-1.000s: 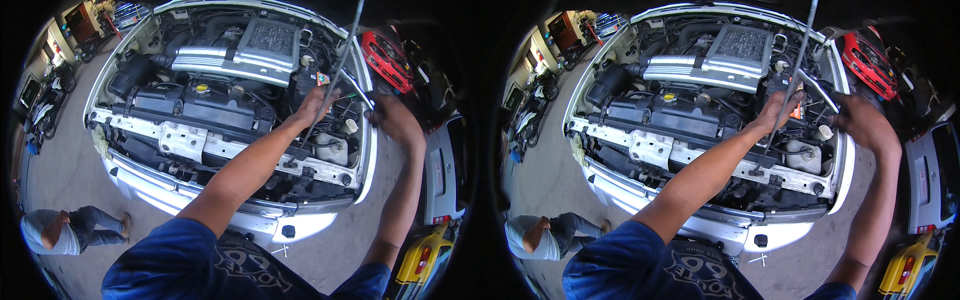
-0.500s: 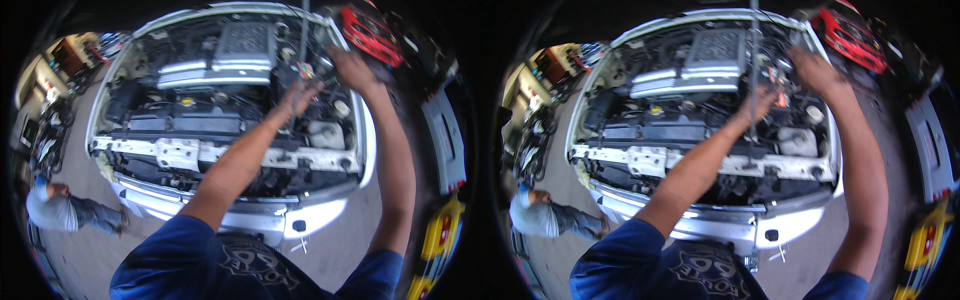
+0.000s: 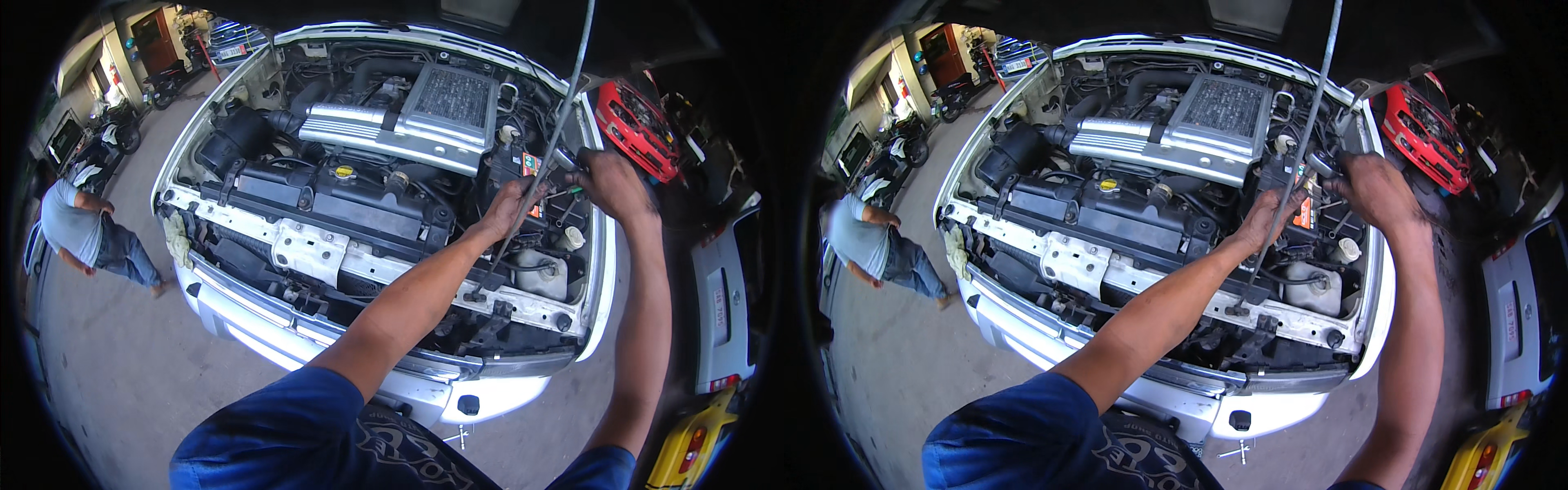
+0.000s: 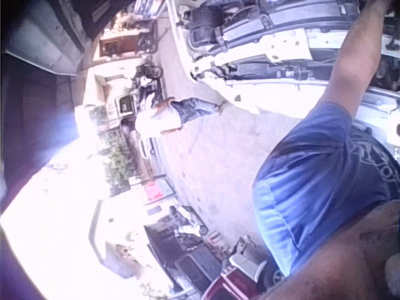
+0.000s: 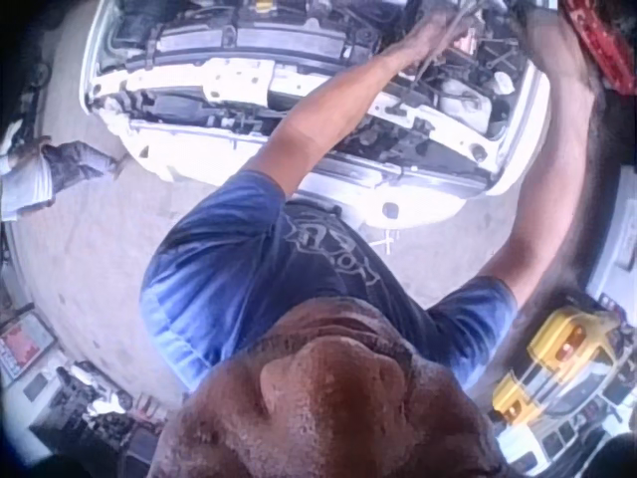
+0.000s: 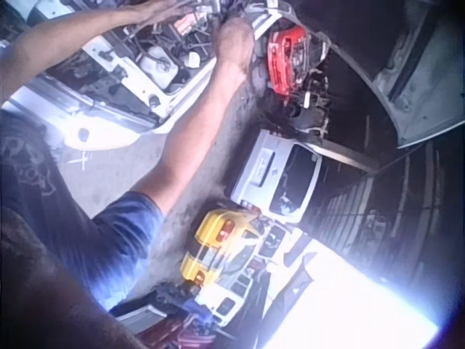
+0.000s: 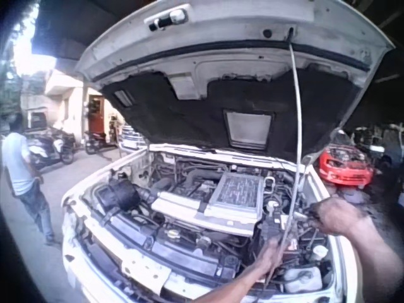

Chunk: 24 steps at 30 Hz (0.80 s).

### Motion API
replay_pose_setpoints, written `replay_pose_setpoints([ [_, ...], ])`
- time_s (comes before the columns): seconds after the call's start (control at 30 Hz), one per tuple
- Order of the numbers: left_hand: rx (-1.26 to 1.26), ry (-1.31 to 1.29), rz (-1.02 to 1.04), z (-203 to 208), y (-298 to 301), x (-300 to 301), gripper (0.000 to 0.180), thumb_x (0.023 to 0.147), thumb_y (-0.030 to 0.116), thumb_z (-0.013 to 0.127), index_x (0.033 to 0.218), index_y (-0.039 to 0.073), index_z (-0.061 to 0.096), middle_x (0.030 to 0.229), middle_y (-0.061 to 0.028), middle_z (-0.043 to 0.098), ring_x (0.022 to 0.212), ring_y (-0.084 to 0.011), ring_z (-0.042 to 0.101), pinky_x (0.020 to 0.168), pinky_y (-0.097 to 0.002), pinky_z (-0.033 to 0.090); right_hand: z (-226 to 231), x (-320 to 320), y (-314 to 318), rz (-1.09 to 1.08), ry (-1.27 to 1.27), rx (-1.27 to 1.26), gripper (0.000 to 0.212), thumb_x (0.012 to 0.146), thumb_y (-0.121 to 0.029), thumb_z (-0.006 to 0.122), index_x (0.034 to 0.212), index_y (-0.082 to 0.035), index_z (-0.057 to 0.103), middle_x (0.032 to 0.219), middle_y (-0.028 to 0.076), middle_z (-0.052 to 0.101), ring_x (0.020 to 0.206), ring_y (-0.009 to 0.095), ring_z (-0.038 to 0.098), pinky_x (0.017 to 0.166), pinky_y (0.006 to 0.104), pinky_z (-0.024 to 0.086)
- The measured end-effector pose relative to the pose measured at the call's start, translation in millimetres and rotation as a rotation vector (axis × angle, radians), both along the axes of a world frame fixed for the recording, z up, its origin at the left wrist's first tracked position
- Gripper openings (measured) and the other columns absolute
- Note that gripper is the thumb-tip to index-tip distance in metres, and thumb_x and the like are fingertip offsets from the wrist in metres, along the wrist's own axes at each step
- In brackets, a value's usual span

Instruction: The person works under the hood of a white car, using a wrench to tighten bolts on the engine and air intake system. They then use a screwdriver to adjust components near the battery and radiator, and finally reposition a metal support bar.

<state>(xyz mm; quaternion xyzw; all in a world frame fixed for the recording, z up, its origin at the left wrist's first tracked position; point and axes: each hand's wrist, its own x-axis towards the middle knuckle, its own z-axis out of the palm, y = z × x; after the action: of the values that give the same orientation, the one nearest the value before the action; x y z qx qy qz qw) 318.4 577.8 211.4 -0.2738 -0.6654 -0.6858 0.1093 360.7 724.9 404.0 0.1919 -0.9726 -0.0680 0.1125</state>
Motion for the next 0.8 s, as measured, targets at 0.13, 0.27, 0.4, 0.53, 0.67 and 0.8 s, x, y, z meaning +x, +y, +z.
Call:
replay_pose_setpoints([
  [0.13,0.221,0.078,0.104,-1.9,3.1,3.2,0.073,0.101,0.068,0.044,0.089,-0.002,0.061,0.064,-0.0017,0.046,0.066,-0.0149,0.042,0.061,-0.0364,0.039,7.4,3.3,1.8,-0.08,-0.097,-0.086,0.033,0.087,-0.015,0.072,0.116,-0.002,0.067,0.114,0.024,0.069,0.11,0.042,0.065,0.098,0.0504,0.049],
  [0.27,0.013,-0.032,-0.024,-3.4,-1.5,5.9,0.076,0.099,0.072,0.042,0.083,-0.001,0.055,0.061,-0.0033,0.042,0.065,-0.0165,0.041,0.06,-0.0387,0.039,6.2,-5.0,-10.2,0.154,0.061,-0.022,0.039,0.083,-0.005,0.071,0.121,-0.002,0.066,0.119,0.019,0.068,0.117,0.038,0.062,0.104,0.0455,0.047],
  [0.4,0.042,0.062,0.043,-7.0,-1.1,9.3,0.077,0.1,0.072,0.038,0.086,-0.002,0.056,0.063,-0.0074,0.044,0.066,-0.0193,0.042,0.064,-0.0391,0.042,27.0,7.7,-13.8,-0.011,-0.088,-0.041,0.044,0.08,-0.01,0.077,0.122,-0.002,0.066,0.115,0.019,0.068,0.111,0.036,0.064,0.1,0.0436,0.049],
  [0.53,0.033,-0.003,0.121,-18.0,0.8,15.6,0.059,0.104,0.054,0.042,0.098,-0.001,0.061,0.074,-0.0127,0.056,0.07,-0.0249,0.049,0.069,-0.0391,0.046,42.1,22.4,-12.8,-0.189,-0.285,-0.083,0.054,0.079,-0.02,0.083,0.126,-0.001,0.064,0.119,0.024,0.068,0.113,0.036,0.065,0.099,0.0431,0.049],
  [0.67,-0.098,-0.093,0.067,-29.7,-0.5,14.7,0.028,0.106,0.026,0.053,0.11,0.002,0.067,0.091,-0.0168,0.068,0.079,-0.0287,0.057,0.077,-0.0401,0.049,21.4,13.1,-18.0,0.079,-0.113,-0.059,0.05,0.081,-0.005,0.077,0.129,-0.005,0.062,0.119,0.021,0.069,0.116,0.038,0.063,0.101,0.0454,0.048],
  [0.8,-0.033,-0.068,0.031,-36.7,6.2,7.2,0.035,0.107,0.034,0.051,0.107,0.002,0.064,0.081,-0.0163,0.063,0.073,-0.0283,0.054,0.072,-0.0403,0.047,9.7,4.1,-20.7,0.057,-0.084,0.014,0.046,0.083,-0.003,0.074,0.127,-0.007,0.062,0.115,0.023,0.069,0.115,0.038,0.063,0.1,0.0459,0.049],
])
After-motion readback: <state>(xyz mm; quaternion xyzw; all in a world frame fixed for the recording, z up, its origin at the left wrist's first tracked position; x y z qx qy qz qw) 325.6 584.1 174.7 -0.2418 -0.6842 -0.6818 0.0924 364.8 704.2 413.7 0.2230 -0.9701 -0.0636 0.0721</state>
